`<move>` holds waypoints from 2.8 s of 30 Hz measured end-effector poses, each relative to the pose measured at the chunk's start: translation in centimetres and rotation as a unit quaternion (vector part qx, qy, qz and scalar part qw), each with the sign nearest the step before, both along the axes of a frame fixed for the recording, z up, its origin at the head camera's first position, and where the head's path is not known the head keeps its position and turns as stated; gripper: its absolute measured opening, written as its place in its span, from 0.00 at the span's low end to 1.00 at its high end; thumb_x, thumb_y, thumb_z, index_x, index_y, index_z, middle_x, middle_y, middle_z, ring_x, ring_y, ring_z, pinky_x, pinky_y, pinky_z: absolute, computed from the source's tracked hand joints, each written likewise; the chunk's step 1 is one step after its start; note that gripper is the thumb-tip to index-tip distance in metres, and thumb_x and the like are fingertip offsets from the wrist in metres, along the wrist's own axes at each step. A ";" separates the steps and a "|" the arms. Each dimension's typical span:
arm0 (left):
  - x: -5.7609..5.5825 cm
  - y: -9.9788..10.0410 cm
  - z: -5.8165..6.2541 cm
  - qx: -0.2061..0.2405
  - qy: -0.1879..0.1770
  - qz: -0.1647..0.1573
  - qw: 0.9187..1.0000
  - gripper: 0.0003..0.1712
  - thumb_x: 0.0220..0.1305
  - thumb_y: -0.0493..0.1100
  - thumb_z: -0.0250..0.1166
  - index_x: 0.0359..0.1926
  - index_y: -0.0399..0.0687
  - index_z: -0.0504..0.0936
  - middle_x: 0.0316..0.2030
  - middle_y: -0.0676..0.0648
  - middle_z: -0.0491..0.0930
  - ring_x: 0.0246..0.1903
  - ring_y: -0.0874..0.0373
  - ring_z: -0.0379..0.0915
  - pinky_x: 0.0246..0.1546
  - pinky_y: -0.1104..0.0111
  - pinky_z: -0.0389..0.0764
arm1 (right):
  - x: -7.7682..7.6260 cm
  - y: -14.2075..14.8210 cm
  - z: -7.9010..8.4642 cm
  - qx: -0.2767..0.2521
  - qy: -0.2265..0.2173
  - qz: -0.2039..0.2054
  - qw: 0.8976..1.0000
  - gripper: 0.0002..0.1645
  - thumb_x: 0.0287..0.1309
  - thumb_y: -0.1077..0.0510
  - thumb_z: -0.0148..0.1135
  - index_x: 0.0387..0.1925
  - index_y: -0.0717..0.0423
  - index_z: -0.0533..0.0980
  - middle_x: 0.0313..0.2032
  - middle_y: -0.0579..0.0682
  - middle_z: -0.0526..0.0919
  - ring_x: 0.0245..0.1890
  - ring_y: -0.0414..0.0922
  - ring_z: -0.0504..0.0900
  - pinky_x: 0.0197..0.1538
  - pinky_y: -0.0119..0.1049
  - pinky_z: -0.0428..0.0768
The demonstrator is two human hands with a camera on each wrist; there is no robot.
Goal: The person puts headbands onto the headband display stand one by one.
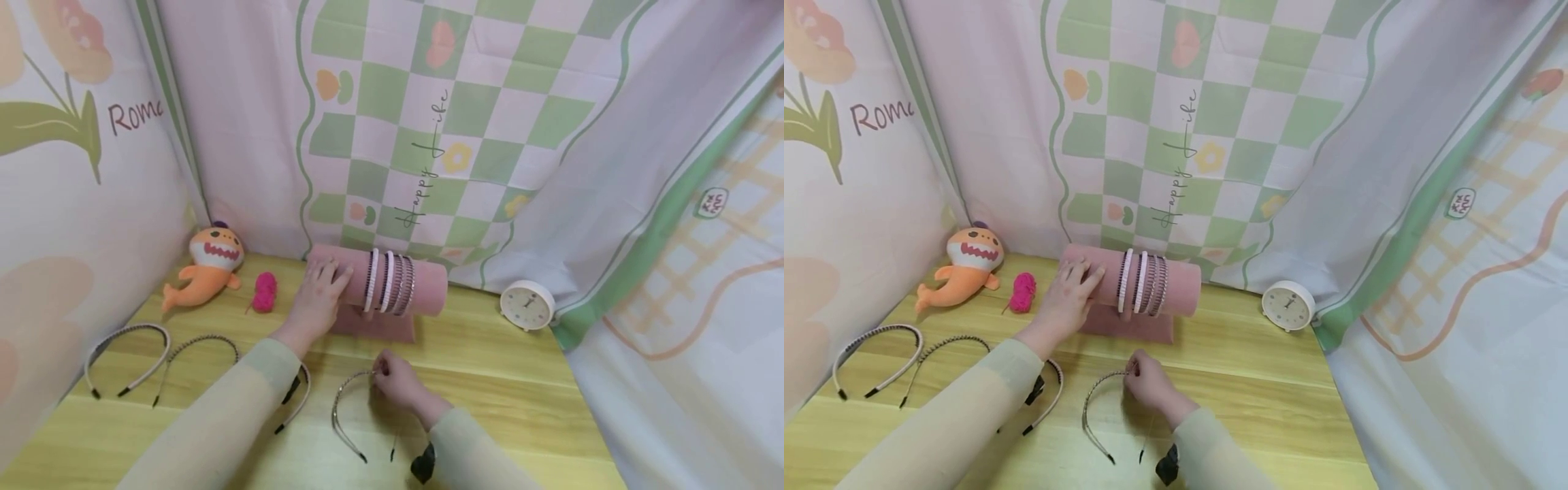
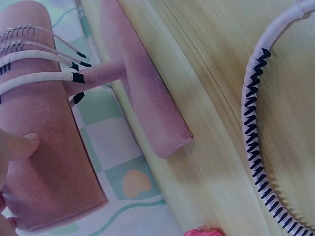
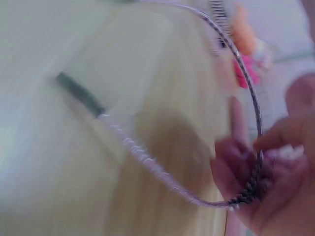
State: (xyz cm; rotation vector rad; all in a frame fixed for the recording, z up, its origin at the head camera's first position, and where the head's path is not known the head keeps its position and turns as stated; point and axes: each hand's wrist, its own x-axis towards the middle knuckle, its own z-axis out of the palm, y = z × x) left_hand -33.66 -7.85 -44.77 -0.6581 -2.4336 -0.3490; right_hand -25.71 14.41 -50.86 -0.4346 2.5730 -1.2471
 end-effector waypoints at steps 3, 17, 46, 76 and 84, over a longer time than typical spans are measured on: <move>0.1 0.0 0.1 -0.004 -0.007 0.002 1.000 0.39 0.53 0.35 0.73 0.67 0.43 0.71 0.62 0.32 0.66 0.65 0.35 0.58 0.71 0.45 0.47 | -0.1 0.8 1.4 -0.107 -0.097 0.011 0.989 0.15 0.57 0.72 0.53 0.48 0.72 0.72 0.28 0.59 0.80 0.23 0.44 0.77 0.26 0.36 0.81; 0.0 0.0 0.2 -0.004 -0.028 0.006 1.000 0.36 0.57 0.37 0.71 0.68 0.44 0.71 0.63 0.32 0.66 0.66 0.36 0.58 0.72 0.47 0.47 | 1.3 9.8 7.4 -0.285 -0.181 0.129 0.932 0.10 0.70 0.65 0.48 0.45 0.69 0.72 0.34 0.52 0.84 0.31 0.41 0.83 0.38 0.35 0.83; 0.2 0.1 0.3 -0.008 -0.048 0.006 0.999 0.37 0.59 0.37 0.70 0.69 0.44 0.70 0.64 0.32 0.65 0.68 0.37 0.55 0.72 0.49 0.48 | -5.7 9.3 12.2 -0.417 -0.094 -0.291 0.856 0.09 0.64 0.68 0.61 0.32 0.51 0.82 0.35 0.44 0.83 0.35 0.41 0.82 0.46 0.36 0.81; 0.1 0.0 0.4 -0.002 -0.046 0.008 0.999 0.35 0.60 0.36 0.70 0.68 0.44 0.70 0.63 0.32 0.66 0.67 0.37 0.57 0.72 0.49 0.48 | -7.8 4.0 11.5 -0.057 0.154 -0.294 0.941 0.19 0.51 0.65 0.72 0.45 0.64 0.78 0.36 0.56 0.79 0.36 0.48 0.77 0.40 0.39 0.80; 0.0 0.1 0.3 -0.004 -0.036 0.006 0.999 0.36 0.57 0.36 0.71 0.68 0.43 0.71 0.62 0.32 0.66 0.66 0.36 0.58 0.72 0.48 0.48 | -6.7 6.4 9.7 0.135 0.370 -0.124 0.911 0.39 0.47 0.60 0.78 0.62 0.61 0.73 0.58 0.59 0.73 0.57 0.59 0.71 0.62 0.56 0.68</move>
